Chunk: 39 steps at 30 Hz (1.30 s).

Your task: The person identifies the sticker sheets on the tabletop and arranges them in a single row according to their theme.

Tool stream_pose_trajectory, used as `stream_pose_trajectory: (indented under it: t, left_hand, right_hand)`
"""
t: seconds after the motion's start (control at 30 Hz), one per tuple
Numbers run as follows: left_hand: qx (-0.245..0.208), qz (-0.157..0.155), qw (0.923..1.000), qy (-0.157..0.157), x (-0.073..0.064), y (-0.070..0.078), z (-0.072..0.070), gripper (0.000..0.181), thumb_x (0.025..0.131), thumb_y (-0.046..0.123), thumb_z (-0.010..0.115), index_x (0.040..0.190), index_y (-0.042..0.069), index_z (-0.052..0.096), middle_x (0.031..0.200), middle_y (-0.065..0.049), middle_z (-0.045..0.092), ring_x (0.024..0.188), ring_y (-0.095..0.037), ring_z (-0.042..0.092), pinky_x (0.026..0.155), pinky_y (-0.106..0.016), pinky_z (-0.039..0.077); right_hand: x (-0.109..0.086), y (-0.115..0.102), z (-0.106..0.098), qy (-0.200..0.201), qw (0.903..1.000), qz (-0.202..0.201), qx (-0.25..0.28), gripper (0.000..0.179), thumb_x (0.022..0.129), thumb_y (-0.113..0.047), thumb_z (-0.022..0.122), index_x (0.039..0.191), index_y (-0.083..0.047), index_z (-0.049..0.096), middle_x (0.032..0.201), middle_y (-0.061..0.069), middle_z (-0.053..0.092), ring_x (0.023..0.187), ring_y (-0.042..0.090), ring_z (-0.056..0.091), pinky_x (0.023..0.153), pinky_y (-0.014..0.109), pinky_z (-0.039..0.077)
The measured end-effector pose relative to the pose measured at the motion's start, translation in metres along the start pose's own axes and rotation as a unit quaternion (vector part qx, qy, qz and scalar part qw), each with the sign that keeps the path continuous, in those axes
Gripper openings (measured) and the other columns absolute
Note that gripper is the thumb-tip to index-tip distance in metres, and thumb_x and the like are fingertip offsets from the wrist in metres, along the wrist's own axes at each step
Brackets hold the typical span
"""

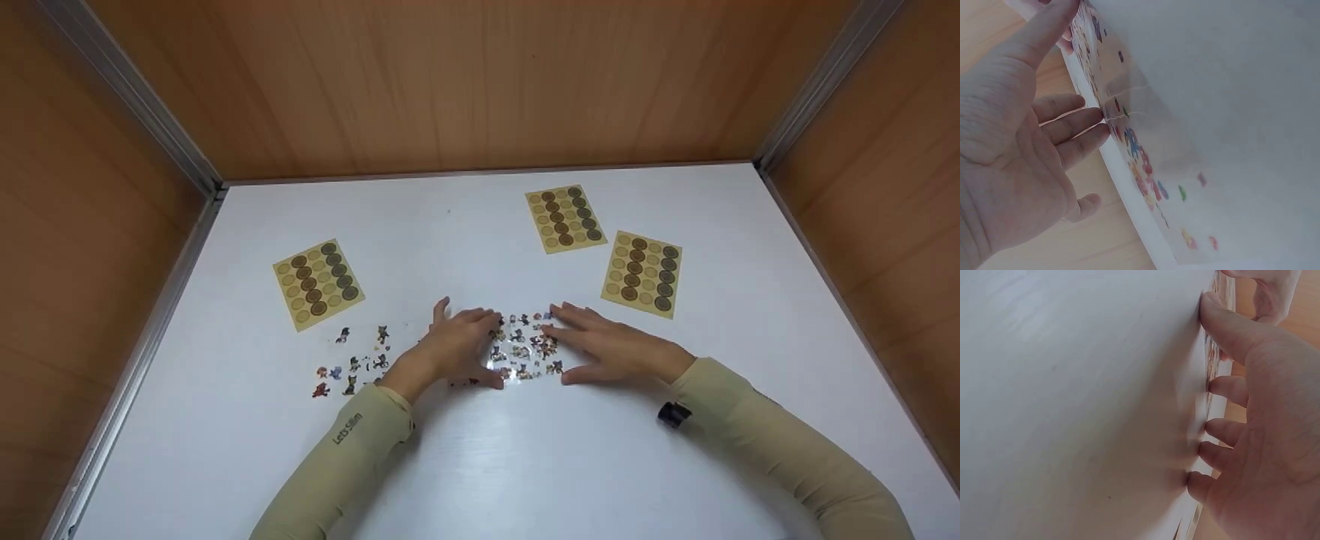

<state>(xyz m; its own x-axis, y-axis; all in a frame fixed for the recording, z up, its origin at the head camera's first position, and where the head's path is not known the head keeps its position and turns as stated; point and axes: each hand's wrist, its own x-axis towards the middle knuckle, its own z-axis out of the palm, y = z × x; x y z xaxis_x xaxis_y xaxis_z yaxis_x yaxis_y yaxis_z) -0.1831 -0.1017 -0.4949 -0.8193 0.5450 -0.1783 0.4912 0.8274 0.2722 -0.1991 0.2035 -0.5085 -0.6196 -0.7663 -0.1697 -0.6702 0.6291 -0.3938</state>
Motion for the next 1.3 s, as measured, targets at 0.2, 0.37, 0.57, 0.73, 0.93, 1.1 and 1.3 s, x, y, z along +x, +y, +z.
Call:
stream_pose_trajectory:
  t: [0.2,0.37,0.57,0.73,0.93,1.1,1.3]
  left_hand:
    - [-0.020,0.015,0.9997,0.002,0.006,0.007,-0.014,0.097,0.082,0.060,0.078,0.156,0.010,0.040,0.161,-0.011,0.037,0.147,-0.030,0.033,0.119,-0.061,0.020]
    - [-0.023,0.047,0.9984,0.021,0.022,0.021,-0.033,0.078,0.094,0.046,0.072,0.156,0.011,0.040,0.162,-0.012,0.033,0.148,-0.031,0.031,0.117,-0.058,0.029]
    - [-0.018,0.063,0.9972,0.036,0.063,0.049,-0.044,0.076,0.095,0.045,0.070,0.157,0.014,0.040,0.163,-0.009,0.032,0.149,-0.028,0.032,0.118,-0.054,0.030]
    - [-0.017,0.045,0.9971,0.060,0.108,0.076,-0.040,0.082,0.095,0.052,0.067,0.159,0.015,0.033,0.165,-0.009,0.029,0.149,-0.027,0.030,0.117,-0.052,0.033]
    - [-0.033,0.002,0.9971,0.068,0.156,0.109,-0.025,0.089,0.095,0.056,0.065,0.161,0.010,0.026,0.164,-0.013,0.027,0.151,-0.027,0.025,0.118,-0.045,0.033]
    - [-0.050,-0.036,0.9972,0.042,0.182,0.126,-0.009,0.090,0.096,0.056,0.062,0.161,0.007,0.023,0.166,-0.015,0.021,0.154,-0.028,0.019,0.122,-0.041,0.025]
    - [-0.055,-0.076,0.9955,0.015,0.196,0.132,0.007,0.095,0.096,0.060,0.059,0.162,0.007,0.017,0.169,-0.015,0.013,0.155,-0.026,0.008,0.125,-0.039,0.012]
  right_hand:
    - [-0.005,0.005,-0.013,0.065,0.9977,0.017,0.011,0.077,0.096,-0.054,0.063,0.160,-0.021,0.034,0.169,0.004,0.017,0.154,0.033,0.015,0.120,0.057,0.020]
    - [-0.018,0.028,-0.040,0.131,0.9909,0.026,0.012,0.073,0.099,-0.050,0.061,0.158,-0.013,0.037,0.166,0.013,0.024,0.151,0.037,0.024,0.117,0.059,0.028]
    - [-0.039,0.068,-0.069,0.171,0.9789,0.090,0.066,0.067,0.102,-0.034,0.064,0.156,-0.004,0.038,0.163,0.022,0.027,0.147,0.044,0.027,0.113,0.063,0.033]
    - [-0.052,0.103,-0.078,0.196,0.9618,0.162,0.101,0.066,0.104,-0.032,0.060,0.157,-0.002,0.034,0.164,0.024,0.024,0.149,0.046,0.021,0.117,0.065,0.022]
    - [-0.058,0.132,-0.077,0.186,0.9481,0.218,0.137,0.079,0.104,-0.040,0.058,0.163,-0.009,0.016,0.166,0.023,0.015,0.151,0.045,0.013,0.119,0.065,0.015]
    - [-0.054,0.152,-0.069,0.160,0.9434,0.252,0.144,0.090,0.102,-0.046,0.059,0.164,-0.010,0.005,0.167,0.024,0.009,0.152,0.045,0.008,0.121,0.061,0.010]
    - [-0.047,0.168,-0.056,0.133,0.9461,0.257,0.145,0.093,0.102,-0.048,0.057,0.162,-0.003,0.002,0.167,0.024,0.000,0.153,0.043,-0.003,0.123,0.056,0.002]
